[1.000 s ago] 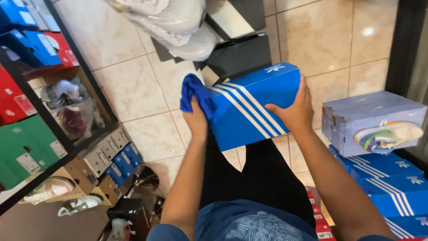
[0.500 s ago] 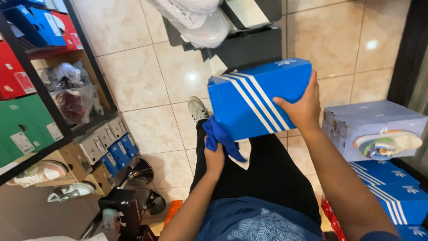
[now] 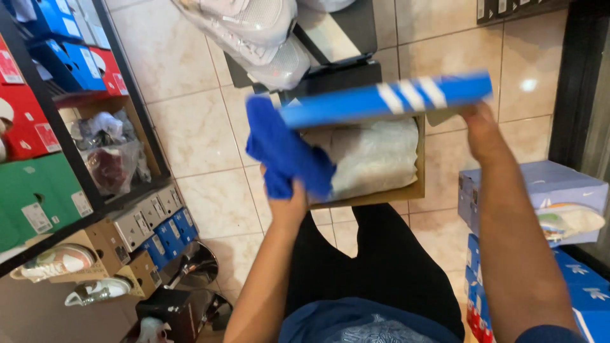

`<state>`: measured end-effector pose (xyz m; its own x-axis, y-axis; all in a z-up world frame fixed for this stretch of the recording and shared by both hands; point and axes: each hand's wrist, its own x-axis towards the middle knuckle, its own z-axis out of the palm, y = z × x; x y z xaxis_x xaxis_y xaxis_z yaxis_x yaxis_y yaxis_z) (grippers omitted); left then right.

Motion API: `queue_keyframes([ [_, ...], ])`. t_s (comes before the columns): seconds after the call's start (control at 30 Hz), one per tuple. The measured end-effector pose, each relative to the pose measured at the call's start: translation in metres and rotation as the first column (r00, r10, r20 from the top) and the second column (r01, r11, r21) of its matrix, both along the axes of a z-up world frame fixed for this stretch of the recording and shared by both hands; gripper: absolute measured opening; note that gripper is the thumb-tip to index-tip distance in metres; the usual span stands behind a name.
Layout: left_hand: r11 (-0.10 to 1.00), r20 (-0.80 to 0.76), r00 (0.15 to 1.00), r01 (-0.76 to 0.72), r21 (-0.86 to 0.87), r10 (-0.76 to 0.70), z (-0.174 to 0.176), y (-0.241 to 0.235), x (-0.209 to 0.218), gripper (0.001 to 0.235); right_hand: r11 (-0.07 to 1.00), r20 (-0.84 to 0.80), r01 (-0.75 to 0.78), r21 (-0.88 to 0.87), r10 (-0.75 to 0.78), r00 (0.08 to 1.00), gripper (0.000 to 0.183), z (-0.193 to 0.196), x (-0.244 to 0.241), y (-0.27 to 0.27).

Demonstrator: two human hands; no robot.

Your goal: Cleaning shoe boxes with a cloth and organizing them in a warehouse

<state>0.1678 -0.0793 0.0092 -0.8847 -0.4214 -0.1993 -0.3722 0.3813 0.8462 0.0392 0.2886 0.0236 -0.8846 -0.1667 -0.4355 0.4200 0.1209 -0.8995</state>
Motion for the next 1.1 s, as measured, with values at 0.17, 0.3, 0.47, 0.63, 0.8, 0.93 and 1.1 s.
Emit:
queue_keyframes([
  [0.17,0.911,-0.159,0.963,0.143,-0.387,-0.219,-0.024,0.046,-0.092,0.090,0.968,-0.276,-0.022,-0.248,-0.048,0.960,0.073,-0.077,-0.007,-0.016],
  [0.3,0.679,-0.196,0.898,0.141,-0.720,-0.394,-0.041,0.105,-0.107,0.074,0.981,-0.250,0.131,-0.146,-0.165,0.954,0.057,-0.079,0.004,-0.023],
  [0.47,0.714,-0.354,0.771,0.181,-0.676,-0.530,-0.062,0.162,-0.103,0.053,0.967,-0.188,0.203,-0.155,-0.230,0.955,0.055,-0.080,0.015,-0.023],
  [0.63,0.690,-0.345,0.763,0.177,-0.702,-0.547,-0.051,0.118,-0.126,0.091,0.917,-0.145,0.287,-0.277,-0.335,0.931,0.055,-0.092,0.028,-0.017],
  [0.8,0.668,-0.373,0.780,0.078,-0.740,-0.503,-0.031,0.050,-0.133,0.070,0.895,-0.131,0.310,-0.320,-0.366,0.921,0.056,-0.096,0.028,-0.018],
  [0.93,0.744,-0.478,0.726,0.068,-0.665,-0.494,-0.013,0.035,-0.133,0.046,0.890,-0.138,0.310,-0.333,-0.372,0.918,0.059,-0.087,0.025,-0.022],
  [1.1,0.974,-0.742,0.654,-0.032,-0.222,-0.148,0.040,0.008,-0.101,0.056,0.879,-0.125,0.338,-0.335,-0.397,0.909,0.059,-0.104,0.029,-0.018],
])
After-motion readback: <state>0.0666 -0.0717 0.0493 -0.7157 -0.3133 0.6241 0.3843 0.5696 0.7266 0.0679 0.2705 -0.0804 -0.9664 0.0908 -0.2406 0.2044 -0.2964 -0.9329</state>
